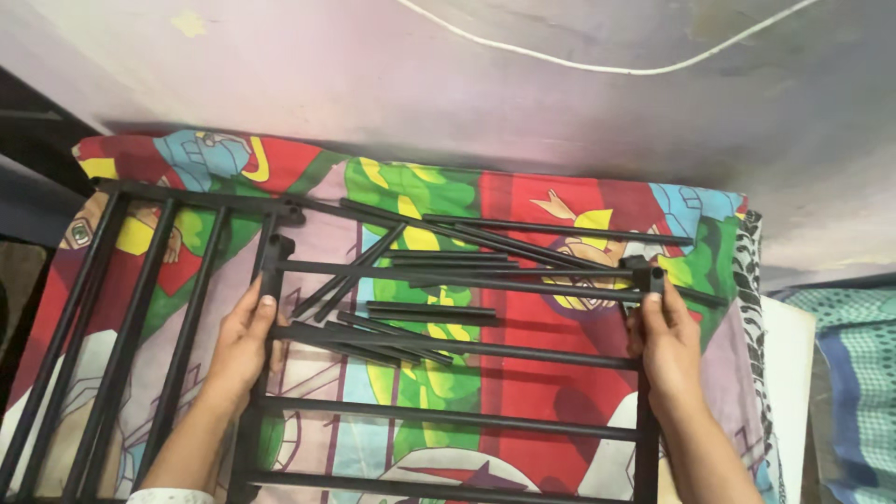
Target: The person assembles a black metal frame by inserting short rods into side rails on a bed. They repeatedly pick up rods, align them with the rails, and press them into place, forming a ladder-like structure. The person adjusts the frame and continues inserting rods until the structure is complete.
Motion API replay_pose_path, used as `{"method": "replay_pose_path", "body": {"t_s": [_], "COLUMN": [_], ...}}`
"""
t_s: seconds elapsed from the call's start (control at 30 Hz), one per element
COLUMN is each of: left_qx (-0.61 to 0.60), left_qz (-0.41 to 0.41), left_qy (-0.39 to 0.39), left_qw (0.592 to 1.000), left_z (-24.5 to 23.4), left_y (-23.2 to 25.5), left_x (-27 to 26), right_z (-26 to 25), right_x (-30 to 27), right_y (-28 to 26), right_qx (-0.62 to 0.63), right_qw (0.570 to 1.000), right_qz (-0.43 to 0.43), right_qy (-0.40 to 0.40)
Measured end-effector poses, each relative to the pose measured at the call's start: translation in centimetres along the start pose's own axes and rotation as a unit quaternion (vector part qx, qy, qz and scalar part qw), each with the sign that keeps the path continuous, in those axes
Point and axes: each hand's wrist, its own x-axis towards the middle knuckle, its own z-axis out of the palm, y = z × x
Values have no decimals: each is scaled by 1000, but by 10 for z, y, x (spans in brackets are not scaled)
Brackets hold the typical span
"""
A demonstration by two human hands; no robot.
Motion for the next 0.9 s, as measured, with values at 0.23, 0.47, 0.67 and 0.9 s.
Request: {"method": "replay_pose_path", "body": {"t_s": [0.23, 0.47, 0.67, 0.9], "left_qx": [25, -12, -54, -17], "left_qz": [8, 38, 62, -3], "left_qy": [8, 6, 1, 34], "left_qw": [1000, 999, 997, 999], "left_z": [13, 10, 9, -2], "left_y": [12, 14, 8, 11], "left_x": [-1, -5, -3, -2], "right_z": [-5, 0, -7, -20], "right_x": [-5, -16, -22, -33], "right_y": [-4, -28, -52, -58], "right_qx": [-44, 33, 78, 147], "right_qw": [998, 998, 997, 980], "right_qz": [-33, -25, -25, 11], "right_qy": [27, 42, 12, -131]}}
